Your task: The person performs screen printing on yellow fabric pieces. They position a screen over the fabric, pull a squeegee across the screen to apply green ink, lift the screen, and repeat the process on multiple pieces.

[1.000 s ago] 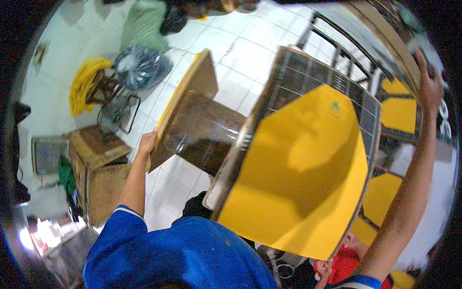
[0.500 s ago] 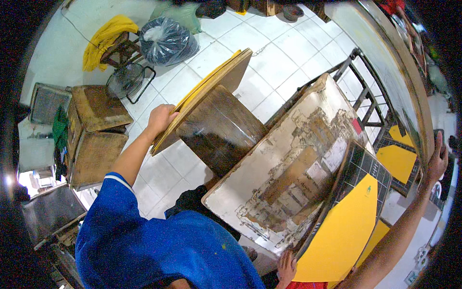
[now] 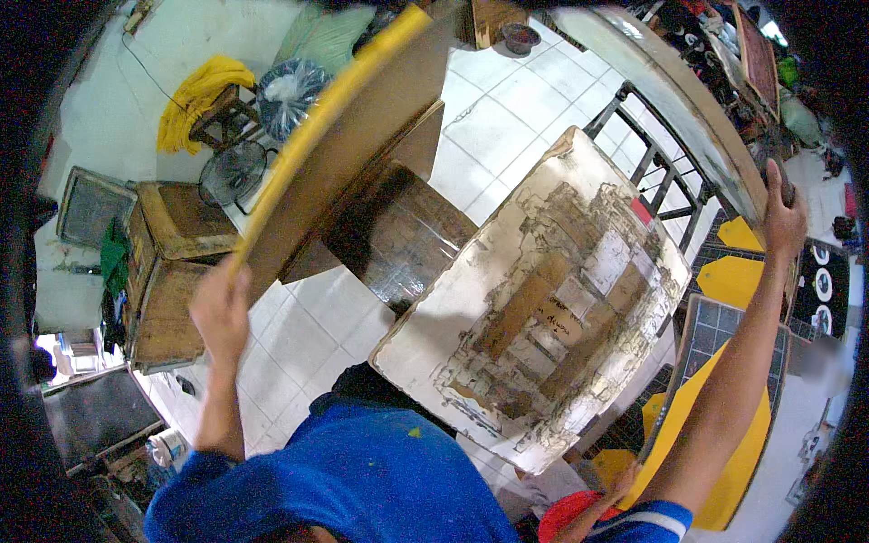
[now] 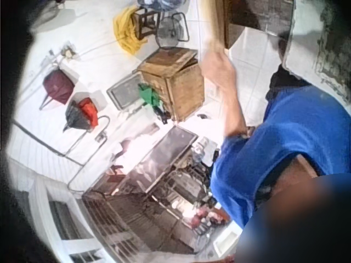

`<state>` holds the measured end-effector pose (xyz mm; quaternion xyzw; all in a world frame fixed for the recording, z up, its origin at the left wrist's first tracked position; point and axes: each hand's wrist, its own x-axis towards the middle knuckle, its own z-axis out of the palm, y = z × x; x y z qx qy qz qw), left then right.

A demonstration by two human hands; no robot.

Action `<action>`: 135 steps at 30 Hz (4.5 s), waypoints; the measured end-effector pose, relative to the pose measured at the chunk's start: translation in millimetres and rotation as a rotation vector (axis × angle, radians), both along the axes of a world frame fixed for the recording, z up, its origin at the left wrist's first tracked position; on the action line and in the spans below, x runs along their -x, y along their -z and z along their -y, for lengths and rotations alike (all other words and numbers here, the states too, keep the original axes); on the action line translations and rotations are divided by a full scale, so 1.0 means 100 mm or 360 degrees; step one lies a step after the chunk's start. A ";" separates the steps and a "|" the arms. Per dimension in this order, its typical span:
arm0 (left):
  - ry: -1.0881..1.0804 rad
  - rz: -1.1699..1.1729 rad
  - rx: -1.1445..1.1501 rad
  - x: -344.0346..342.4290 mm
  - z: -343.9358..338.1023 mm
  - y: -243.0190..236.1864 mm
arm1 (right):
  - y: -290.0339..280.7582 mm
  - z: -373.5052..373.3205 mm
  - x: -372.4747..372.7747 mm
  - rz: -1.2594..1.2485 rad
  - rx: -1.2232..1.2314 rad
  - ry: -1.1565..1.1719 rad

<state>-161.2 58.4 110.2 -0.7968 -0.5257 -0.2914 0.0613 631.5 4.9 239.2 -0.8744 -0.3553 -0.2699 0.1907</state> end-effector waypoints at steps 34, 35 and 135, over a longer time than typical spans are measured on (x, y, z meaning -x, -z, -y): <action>0.0151 -0.0065 0.1511 -0.36 0.94 2.09 | 0.17 0.16 0.91 0.0155 -0.0239 -0.0117; 0.0272 -0.0158 0.1605 -0.39 0.95 2.06 | 0.12 0.16 0.97 0.0094 -0.0221 -0.0109; 0.0134 0.1954 0.1990 -3.63 -0.74 2.68 | 2.81 0.74 1.39 -0.0790 0.0776 -0.0377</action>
